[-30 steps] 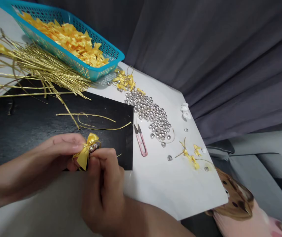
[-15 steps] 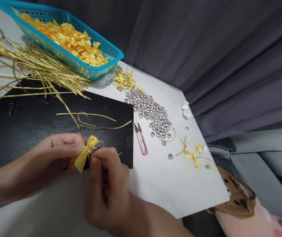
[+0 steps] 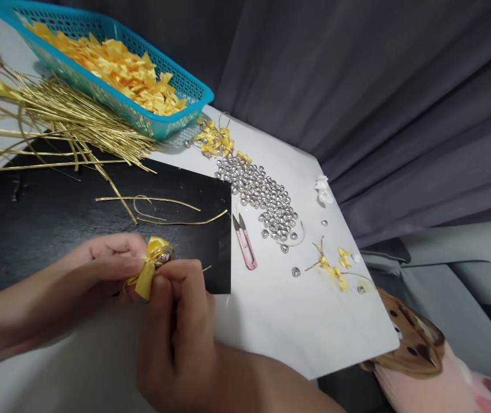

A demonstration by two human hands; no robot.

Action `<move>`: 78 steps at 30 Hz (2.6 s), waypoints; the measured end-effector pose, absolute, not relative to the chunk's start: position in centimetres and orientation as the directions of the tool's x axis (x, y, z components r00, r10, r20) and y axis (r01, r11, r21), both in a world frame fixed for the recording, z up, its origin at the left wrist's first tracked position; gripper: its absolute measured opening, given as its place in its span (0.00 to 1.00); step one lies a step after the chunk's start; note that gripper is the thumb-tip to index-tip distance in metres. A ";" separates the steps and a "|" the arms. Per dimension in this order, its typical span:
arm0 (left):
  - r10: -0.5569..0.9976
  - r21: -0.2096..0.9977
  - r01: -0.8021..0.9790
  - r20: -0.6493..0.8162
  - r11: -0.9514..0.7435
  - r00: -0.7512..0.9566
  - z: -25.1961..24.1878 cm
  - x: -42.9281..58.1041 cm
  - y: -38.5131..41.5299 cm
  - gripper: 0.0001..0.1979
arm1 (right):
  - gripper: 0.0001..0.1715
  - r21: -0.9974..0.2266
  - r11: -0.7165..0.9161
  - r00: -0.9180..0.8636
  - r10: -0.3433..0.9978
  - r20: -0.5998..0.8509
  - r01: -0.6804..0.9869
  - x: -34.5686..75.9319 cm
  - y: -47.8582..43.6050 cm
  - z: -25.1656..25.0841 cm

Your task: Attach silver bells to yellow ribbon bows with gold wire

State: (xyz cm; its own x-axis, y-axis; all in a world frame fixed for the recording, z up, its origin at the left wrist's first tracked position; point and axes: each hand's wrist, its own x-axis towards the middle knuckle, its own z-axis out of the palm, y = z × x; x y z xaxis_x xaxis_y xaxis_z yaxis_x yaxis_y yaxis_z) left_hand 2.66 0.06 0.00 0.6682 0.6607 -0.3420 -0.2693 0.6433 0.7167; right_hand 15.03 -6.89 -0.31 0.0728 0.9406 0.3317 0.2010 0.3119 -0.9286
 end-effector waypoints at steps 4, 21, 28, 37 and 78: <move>0.659 0.714 -0.272 -0.339 0.645 0.671 0.1 2.6 -0.2 0.07 | 0.11 -0.928 0.295 0.138 0.934 0.330 0.227 14.7 -7.2 -0.2; 0.644 0.649 -0.304 -0.383 0.698 0.662 0.2 2.7 -0.2 0.06 | 0.12 -0.913 0.323 0.091 0.931 0.354 0.250 15.0 -6.6 0.4; 0.639 0.661 -0.295 -0.364 0.689 0.677 0.1 2.8 -0.1 0.07 | 0.11 -0.923 0.292 0.096 0.941 0.324 0.251 15.1 -6.8 0.2; 0.675 0.744 -0.256 -0.333 0.617 0.658 -0.1 2.6 -0.1 0.06 | 0.11 -0.919 0.316 0.040 0.942 0.334 0.235 15.3 -6.6 0.5; 0.743 0.817 -0.221 -0.326 0.532 0.585 -0.4 2.5 0.2 0.07 | 0.09 -0.954 0.248 0.029 0.966 0.257 0.170 15.3 -6.2 -0.5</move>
